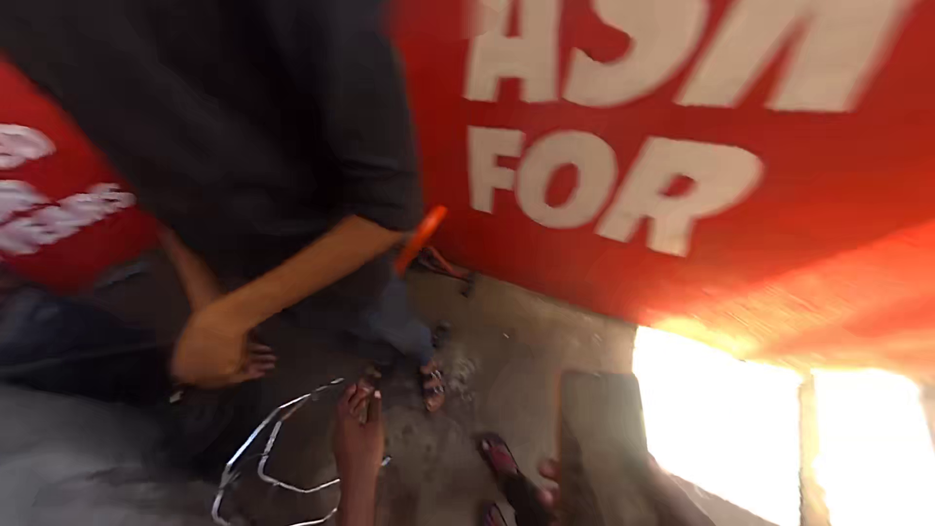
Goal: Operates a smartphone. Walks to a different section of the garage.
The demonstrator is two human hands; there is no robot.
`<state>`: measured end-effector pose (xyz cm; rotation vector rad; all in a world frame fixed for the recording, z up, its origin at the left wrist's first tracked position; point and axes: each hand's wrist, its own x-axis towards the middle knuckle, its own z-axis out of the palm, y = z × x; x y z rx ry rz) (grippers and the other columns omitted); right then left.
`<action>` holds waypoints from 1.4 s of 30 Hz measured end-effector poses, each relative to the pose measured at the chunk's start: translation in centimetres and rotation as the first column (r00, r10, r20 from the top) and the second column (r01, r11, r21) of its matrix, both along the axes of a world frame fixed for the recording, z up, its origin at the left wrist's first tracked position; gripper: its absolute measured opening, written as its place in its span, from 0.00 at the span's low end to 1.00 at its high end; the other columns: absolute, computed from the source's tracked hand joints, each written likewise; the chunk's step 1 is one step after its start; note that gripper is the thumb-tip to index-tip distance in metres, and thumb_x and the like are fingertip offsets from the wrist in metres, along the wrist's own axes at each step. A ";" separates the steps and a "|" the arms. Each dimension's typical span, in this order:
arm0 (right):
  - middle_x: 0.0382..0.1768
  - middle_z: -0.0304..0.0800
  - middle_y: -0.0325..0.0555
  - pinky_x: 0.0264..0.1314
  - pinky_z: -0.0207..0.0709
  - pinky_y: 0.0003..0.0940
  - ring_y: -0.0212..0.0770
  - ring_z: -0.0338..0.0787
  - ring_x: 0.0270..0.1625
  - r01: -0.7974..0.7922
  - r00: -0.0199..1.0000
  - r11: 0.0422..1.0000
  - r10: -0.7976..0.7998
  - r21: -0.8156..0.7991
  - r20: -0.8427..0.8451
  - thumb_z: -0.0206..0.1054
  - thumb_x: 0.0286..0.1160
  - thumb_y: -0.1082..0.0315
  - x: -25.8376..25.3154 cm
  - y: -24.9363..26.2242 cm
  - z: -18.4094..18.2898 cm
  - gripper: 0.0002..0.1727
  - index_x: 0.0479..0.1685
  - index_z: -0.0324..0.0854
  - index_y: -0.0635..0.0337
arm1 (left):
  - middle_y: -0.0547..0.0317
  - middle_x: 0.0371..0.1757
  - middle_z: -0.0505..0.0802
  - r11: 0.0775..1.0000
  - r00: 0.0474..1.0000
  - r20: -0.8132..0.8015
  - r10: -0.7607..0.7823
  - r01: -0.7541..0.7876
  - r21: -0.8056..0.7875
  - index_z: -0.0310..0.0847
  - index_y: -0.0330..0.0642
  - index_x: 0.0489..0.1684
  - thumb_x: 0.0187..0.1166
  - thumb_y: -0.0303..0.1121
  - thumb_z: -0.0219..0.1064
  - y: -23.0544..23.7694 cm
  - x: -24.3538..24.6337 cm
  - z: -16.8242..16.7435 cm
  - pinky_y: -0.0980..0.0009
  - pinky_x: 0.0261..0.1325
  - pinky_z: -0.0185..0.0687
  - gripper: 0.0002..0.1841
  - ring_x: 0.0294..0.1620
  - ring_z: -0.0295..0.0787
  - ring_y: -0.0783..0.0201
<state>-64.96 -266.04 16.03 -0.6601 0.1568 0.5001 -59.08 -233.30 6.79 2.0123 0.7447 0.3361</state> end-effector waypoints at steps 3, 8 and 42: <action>0.46 0.97 0.39 0.56 0.91 0.37 0.36 0.96 0.49 0.200 0.979 0.960 -0.202 -0.194 0.010 0.60 0.84 0.47 -3.9 -1.6 1.6 0.20 0.59 0.78 0.53 | 0.26 0.65 0.85 0.858 0.850 -0.190 -0.491 0.435 -0.273 0.69 0.20 0.74 0.85 0.35 0.63 -9.8 -6.3 -4.8 0.44 0.70 0.80 0.26 0.65 0.86 0.38; 0.50 0.97 0.42 0.63 0.87 0.40 0.36 0.95 0.55 0.313 0.950 0.950 -0.313 0.015 -0.023 0.66 0.76 0.62 -7.2 -4.5 0.0 0.15 0.59 0.83 0.52 | 0.27 0.56 0.90 0.278 0.259 -0.103 -0.960 0.869 -0.409 0.76 0.14 0.63 0.76 0.29 0.67 -19.1 -12.6 0.3 0.48 0.70 0.78 0.24 0.61 0.89 0.43; 0.43 0.97 0.45 0.54 0.90 0.37 0.36 0.96 0.47 -0.117 0.989 0.993 0.118 0.010 -0.094 0.62 0.61 0.83 -2.8 -14.4 -0.2 0.17 0.48 0.84 0.57 | 0.45 0.57 0.91 0.682 0.617 -0.290 -0.731 0.675 -0.283 0.79 0.34 0.69 0.80 0.36 0.60 -28.0 -11.2 -0.3 0.54 0.68 0.80 0.22 0.60 0.88 0.54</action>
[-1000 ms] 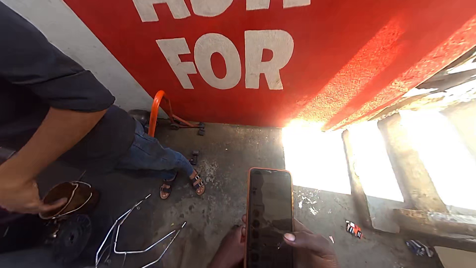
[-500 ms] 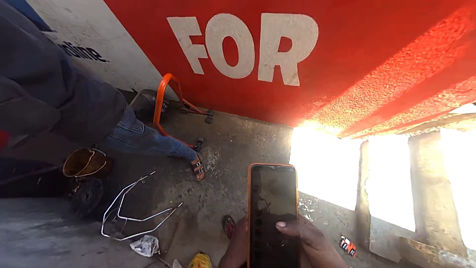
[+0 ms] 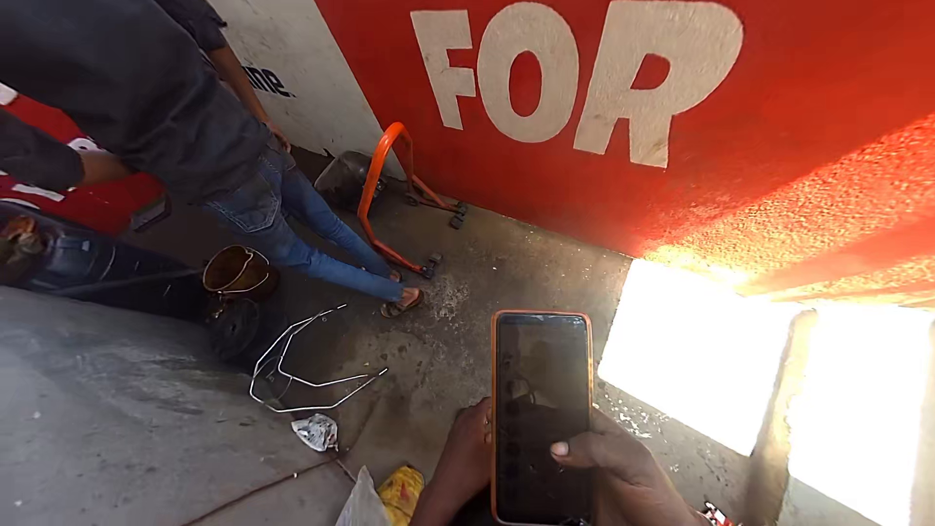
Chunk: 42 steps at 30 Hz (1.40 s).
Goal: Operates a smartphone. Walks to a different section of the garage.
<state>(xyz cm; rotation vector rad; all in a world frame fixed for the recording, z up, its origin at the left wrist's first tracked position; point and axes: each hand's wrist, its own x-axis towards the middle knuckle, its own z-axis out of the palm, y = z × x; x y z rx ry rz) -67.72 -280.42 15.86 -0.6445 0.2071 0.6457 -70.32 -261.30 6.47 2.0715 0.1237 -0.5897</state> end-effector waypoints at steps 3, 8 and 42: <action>0.43 0.96 0.47 0.54 0.90 0.39 0.37 0.96 0.47 -0.011 0.999 0.999 0.010 -0.032 -0.053 0.60 0.66 0.80 -0.1 0.6 0.2 0.14 0.49 0.83 0.58 | 0.35 0.58 0.91 0.996 0.994 0.100 0.051 -0.043 -0.075 0.78 0.22 0.67 0.76 0.31 0.63 -0.3 -1.1 4.4 0.55 0.71 0.75 0.24 0.63 0.86 0.50; 0.43 0.96 0.48 0.55 0.90 0.40 0.39 0.96 0.47 -0.029 0.995 0.998 0.023 -0.058 -0.102 0.58 0.73 0.75 -0.2 1.2 0.4 0.12 0.51 0.81 0.59 | 0.34 0.60 0.89 0.988 0.985 0.156 0.073 -0.050 -0.145 0.78 0.19 0.64 0.80 0.31 0.56 -0.4 -3.0 3.7 0.58 0.75 0.70 0.22 0.65 0.84 0.52; 0.43 0.96 0.45 0.56 0.89 0.36 0.35 0.95 0.47 -0.183 0.983 0.979 0.181 -0.085 -0.031 0.63 0.67 0.78 0.8 1.0 0.2 0.13 0.49 0.84 0.58 | 0.43 0.63 0.90 0.980 0.938 0.323 0.128 -0.070 -0.187 0.78 0.27 0.68 0.76 0.40 0.69 -1.1 -3.8 -0.5 0.64 0.76 0.75 0.27 0.68 0.85 0.61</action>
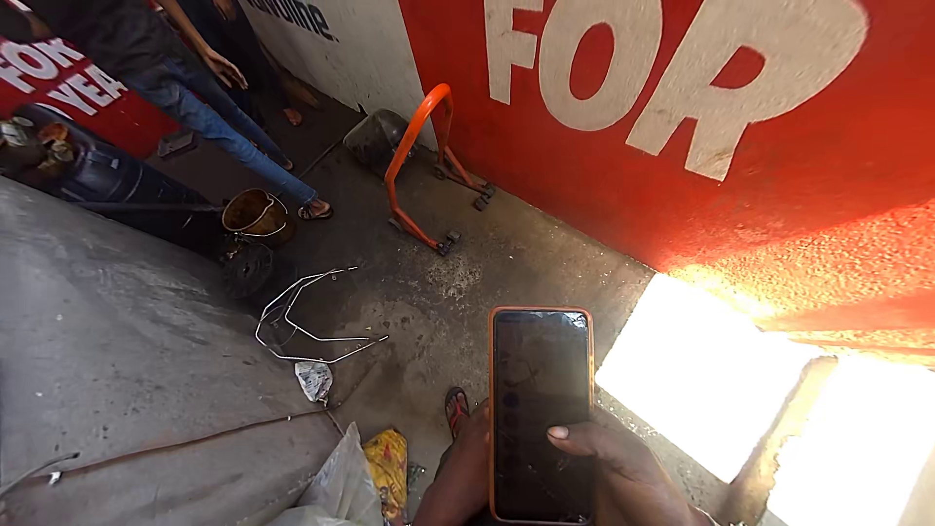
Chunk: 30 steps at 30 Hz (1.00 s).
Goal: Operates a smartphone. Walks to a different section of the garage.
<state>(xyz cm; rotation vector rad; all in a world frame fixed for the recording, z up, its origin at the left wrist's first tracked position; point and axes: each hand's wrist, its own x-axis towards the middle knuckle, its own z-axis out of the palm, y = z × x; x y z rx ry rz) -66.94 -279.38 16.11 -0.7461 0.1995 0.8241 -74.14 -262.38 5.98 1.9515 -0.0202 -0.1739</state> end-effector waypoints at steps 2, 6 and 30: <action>0.43 0.96 0.45 0.56 0.89 0.36 0.35 0.95 0.48 -0.001 1.000 1.000 0.001 0.002 -0.002 0.63 0.69 0.77 0.2 0.2 0.1 0.12 0.50 0.83 0.58 | 0.43 0.63 0.90 1.000 1.000 0.020 0.000 0.000 -0.002 0.78 0.27 0.68 0.76 0.41 0.69 0.1 0.1 -0.1 0.64 0.76 0.75 0.28 0.68 0.85 0.61; 0.48 0.96 0.47 0.63 0.87 0.39 0.37 0.95 0.54 0.021 1.000 1.000 -0.021 0.006 0.006 0.58 0.82 0.67 0.2 0.6 0.4 0.12 0.56 0.83 0.58 | 0.41 0.67 0.88 0.999 1.000 -0.006 -0.016 0.016 0.040 0.75 0.27 0.72 0.76 0.43 0.69 0.4 0.0 -0.2 0.60 0.80 0.71 0.31 0.73 0.82 0.58; 0.44 0.96 0.44 0.56 0.89 0.36 0.35 0.95 0.48 -0.055 0.997 0.997 0.052 0.050 0.050 0.66 0.62 0.81 0.0 0.8 -0.4 0.16 0.50 0.84 0.58 | 0.39 0.64 0.89 0.991 1.000 0.000 0.011 -0.011 -0.131 0.71 0.18 0.70 0.69 0.41 0.74 0.4 -0.9 3.6 0.71 0.77 0.71 0.37 0.69 0.83 0.66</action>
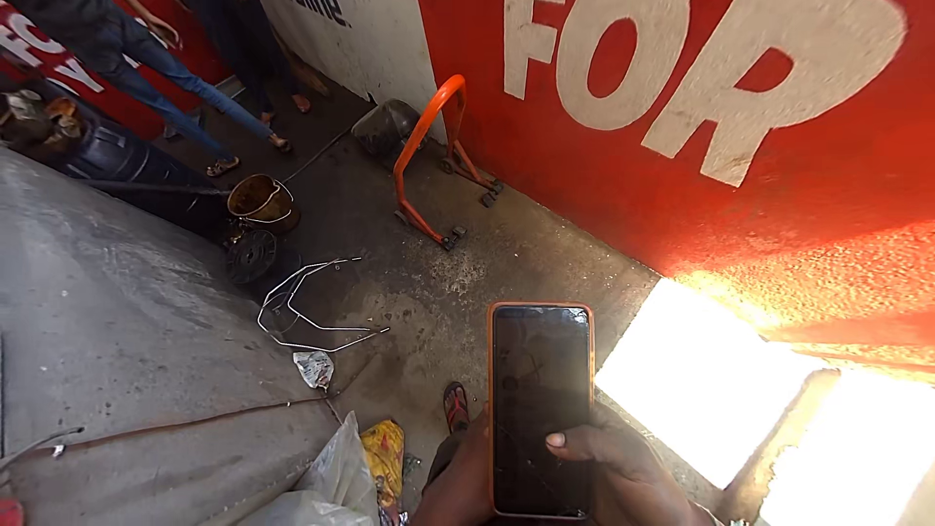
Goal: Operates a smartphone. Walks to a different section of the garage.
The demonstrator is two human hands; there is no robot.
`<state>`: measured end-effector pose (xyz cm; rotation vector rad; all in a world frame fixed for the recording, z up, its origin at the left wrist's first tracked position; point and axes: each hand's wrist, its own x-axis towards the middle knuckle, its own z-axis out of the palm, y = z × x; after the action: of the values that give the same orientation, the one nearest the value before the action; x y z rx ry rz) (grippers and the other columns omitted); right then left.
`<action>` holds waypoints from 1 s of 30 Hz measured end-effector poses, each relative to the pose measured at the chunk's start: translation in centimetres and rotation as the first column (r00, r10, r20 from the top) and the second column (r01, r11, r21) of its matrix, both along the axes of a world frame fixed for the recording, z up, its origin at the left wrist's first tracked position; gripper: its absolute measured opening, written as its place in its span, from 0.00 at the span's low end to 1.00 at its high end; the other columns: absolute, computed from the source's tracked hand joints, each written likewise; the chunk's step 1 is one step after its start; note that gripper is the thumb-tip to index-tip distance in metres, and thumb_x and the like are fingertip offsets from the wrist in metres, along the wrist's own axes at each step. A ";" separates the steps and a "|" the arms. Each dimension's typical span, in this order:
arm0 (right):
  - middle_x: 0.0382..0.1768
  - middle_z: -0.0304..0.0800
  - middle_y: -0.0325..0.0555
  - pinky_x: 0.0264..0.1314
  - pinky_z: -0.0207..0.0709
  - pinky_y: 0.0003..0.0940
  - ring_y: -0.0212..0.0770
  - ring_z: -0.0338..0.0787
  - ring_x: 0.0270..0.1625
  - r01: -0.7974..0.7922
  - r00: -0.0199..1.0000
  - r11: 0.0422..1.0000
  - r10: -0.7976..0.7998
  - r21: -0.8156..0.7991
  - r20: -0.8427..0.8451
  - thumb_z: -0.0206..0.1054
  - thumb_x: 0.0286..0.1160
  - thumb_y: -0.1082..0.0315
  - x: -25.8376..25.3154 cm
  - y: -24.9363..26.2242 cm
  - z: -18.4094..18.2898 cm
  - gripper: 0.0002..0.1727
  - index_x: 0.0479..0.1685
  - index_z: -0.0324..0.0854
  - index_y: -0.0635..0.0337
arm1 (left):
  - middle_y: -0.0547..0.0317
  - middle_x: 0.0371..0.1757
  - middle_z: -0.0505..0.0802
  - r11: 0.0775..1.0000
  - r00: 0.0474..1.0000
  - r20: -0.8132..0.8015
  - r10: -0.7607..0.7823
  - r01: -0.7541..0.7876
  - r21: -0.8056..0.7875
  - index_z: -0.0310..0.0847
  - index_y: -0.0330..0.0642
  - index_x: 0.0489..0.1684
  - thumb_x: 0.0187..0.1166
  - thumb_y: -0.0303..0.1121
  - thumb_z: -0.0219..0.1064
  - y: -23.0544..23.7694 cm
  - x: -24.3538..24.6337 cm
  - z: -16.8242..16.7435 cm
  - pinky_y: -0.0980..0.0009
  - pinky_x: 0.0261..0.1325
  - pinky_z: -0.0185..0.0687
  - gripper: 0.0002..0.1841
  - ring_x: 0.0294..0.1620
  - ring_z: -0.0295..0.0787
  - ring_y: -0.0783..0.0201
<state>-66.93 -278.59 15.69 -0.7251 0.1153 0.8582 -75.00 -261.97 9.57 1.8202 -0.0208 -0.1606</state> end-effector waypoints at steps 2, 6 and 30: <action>0.44 0.96 0.46 0.56 0.89 0.36 0.35 0.95 0.48 0.001 1.000 1.000 -0.001 -0.002 -0.004 0.66 0.63 0.81 -0.1 0.0 -0.1 0.16 0.50 0.84 0.58 | 0.40 0.64 0.89 1.000 1.000 0.014 0.005 -0.005 -0.005 0.72 0.18 0.70 0.69 0.42 0.75 0.0 -0.1 0.0 0.73 0.77 0.72 0.36 0.69 0.83 0.69; 0.44 0.96 0.45 0.57 0.89 0.36 0.35 0.95 0.48 -0.008 1.000 1.000 0.008 -0.021 0.007 0.67 0.63 0.79 -0.2 -0.1 0.0 0.15 0.49 0.84 0.58 | 0.39 0.64 0.88 1.000 0.998 0.066 -0.005 0.004 0.013 0.71 0.19 0.70 0.69 0.43 0.75 -0.1 -0.5 -0.6 0.72 0.77 0.71 0.38 0.69 0.83 0.67; 0.50 0.95 0.44 0.61 0.88 0.37 0.36 0.94 0.55 -0.056 0.991 0.992 0.041 0.113 0.126 0.66 0.55 0.88 -0.5 -0.7 -0.8 0.26 0.56 0.80 0.59 | 0.34 0.70 0.85 0.993 0.993 0.117 -0.025 0.011 0.119 0.69 0.19 0.74 0.71 0.44 0.74 -0.4 -1.4 0.5 0.67 0.83 0.66 0.39 0.77 0.79 0.59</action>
<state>-67.47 -279.33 14.88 -0.6720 -0.0622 0.8572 -76.38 -262.32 10.03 1.9461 -0.1137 -0.0680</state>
